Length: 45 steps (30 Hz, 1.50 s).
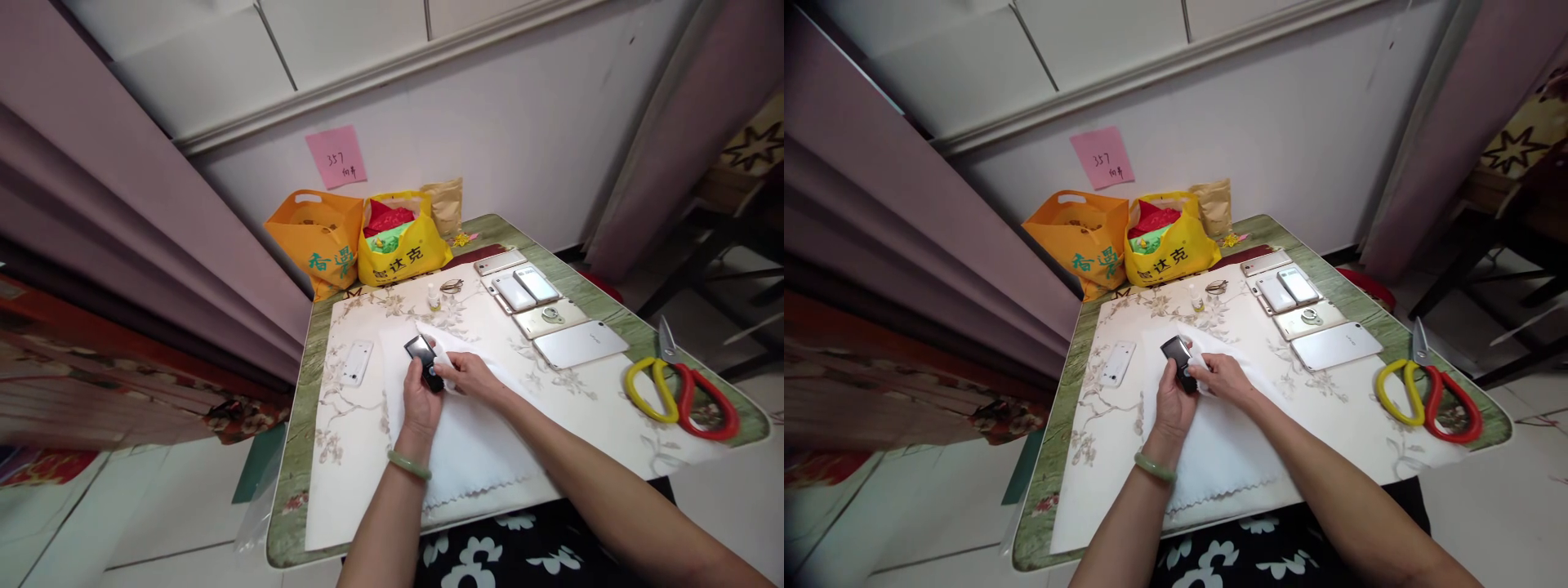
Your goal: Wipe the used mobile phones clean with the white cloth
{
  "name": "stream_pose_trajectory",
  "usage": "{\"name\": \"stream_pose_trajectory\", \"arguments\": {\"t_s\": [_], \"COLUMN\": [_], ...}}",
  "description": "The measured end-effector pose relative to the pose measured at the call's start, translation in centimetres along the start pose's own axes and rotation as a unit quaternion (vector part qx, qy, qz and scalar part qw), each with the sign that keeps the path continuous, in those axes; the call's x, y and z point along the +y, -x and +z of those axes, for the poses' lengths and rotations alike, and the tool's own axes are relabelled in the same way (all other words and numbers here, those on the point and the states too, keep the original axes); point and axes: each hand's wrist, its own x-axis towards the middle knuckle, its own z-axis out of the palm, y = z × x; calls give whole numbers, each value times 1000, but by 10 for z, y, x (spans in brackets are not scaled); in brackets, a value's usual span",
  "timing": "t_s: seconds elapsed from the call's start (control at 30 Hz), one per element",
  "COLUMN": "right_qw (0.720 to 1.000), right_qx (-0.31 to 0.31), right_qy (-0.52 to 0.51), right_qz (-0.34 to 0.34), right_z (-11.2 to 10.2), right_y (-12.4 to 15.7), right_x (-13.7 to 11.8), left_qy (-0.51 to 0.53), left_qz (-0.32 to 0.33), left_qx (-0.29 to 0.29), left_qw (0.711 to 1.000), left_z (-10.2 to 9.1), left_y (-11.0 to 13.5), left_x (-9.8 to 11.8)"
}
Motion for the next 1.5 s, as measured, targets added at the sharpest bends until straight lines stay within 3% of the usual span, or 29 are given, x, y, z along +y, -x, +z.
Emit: {"name": "stream_pose_trajectory", "arguments": {"t_s": [0.23,0.57,0.73,0.93,1.13,1.23,1.37,1.5], "right_qw": [997,995,997,982,961,972,996,998], "right_qx": [69,84,33,-76,-80,-87,-17,33], "right_qy": [2,38,0,-166,-252,-205,-66,57], "right_qz": [15,40,66,54,76,79,56,11], "right_z": [-1,0,-3,-14,-21,-17,-7,-2], "right_y": [-4,-8,-4,5,6,3,1,4], "right_x": [3,2,-3,-6,-3,-2,-3,-7], "left_qy": [-66,-102,-100,-85,-71,-83,-85,-77], "left_qz": [9,8,11,16,27,23,19,37], "left_qx": [-44,-58,-55,-30,-5,-18,-33,-16], "left_qw": [997,993,993,996,997,996,996,996], "left_z": [2,7,9,5,5,7,6,4], "left_y": [7,12,13,7,7,10,12,10], "left_x": [2,2,3,2,1,1,2,2]}}
